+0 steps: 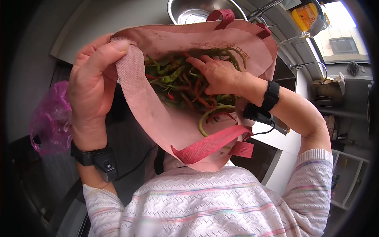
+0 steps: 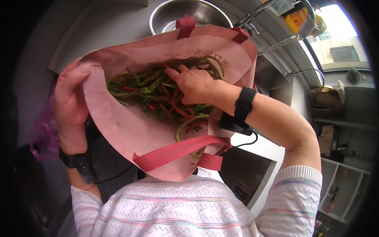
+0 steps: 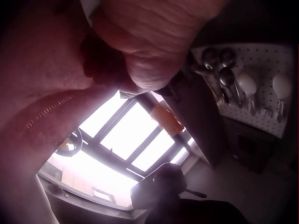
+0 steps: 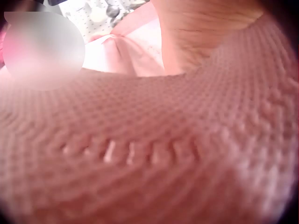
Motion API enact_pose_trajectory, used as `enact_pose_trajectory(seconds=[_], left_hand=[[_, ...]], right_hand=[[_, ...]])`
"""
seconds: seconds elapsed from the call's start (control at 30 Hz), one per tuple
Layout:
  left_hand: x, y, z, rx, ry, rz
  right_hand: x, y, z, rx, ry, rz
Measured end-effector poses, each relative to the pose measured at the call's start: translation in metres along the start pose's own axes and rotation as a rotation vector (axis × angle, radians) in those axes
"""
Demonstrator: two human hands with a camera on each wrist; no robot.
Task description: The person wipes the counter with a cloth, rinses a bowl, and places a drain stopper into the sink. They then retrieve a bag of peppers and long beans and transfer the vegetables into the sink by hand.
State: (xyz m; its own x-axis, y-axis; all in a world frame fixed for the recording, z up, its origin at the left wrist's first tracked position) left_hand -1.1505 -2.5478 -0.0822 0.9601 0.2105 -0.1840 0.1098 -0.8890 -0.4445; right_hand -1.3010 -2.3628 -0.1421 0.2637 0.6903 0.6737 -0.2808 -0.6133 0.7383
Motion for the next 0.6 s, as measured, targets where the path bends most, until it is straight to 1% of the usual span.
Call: enact_pose_trajectory(seconds=[0.03,0.07,0.13,0.27,0.33,0.37,0.43,0.5,0.57,0.6], left_hand=[[-0.002,-0.002,0.0,-0.009,-0.001,0.016],[-0.004,-0.003,-0.001,-0.011,0.001,0.02],[-0.01,-0.003,-0.003,-0.018,0.002,-0.001],[-0.007,-0.001,-0.003,-0.001,-0.002,-0.046],[-0.006,0.001,-0.005,-0.001,-0.006,-0.028],[-0.006,0.003,-0.006,-0.002,-0.004,-0.028],[-0.006,0.004,-0.008,-0.002,-0.003,-0.041],[-0.004,0.006,-0.005,0.003,0.002,-0.031],[-0.004,0.006,-0.004,0.007,0.007,-0.022],[-0.004,0.006,-0.004,0.013,0.004,-0.028]], right_hand=[[-0.001,-0.003,-0.003,-0.055,0.037,-0.058],[0.0,-0.003,0.0,-0.057,0.035,-0.061],[0.005,-0.006,0.008,0.022,0.042,-0.094],[0.009,0.002,-0.003,-0.01,0.055,-0.047],[0.019,0.012,-0.009,-0.134,0.192,-0.113],[0.025,0.019,-0.011,-0.136,0.192,-0.113],[0.04,0.034,-0.013,-0.258,0.337,-0.221],[0.053,0.036,-0.016,-0.288,0.354,-0.259],[0.071,0.045,-0.013,-0.376,0.409,-0.347],[0.078,0.049,-0.013,-0.341,0.42,-0.407]])
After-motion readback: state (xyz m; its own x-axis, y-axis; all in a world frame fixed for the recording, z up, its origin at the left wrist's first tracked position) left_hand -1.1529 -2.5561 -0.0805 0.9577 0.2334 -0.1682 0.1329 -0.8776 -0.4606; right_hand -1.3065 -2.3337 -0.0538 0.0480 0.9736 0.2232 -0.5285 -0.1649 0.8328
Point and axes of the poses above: each hand's wrist, its own x-axis away from the middle knuckle, its own y-axis out of the back of the hand, z = x × y, the point moved 3 cm from there along -x, towards the middle knuckle, and after that the axes turned 14 degrees about z, right-handed, at the moved point
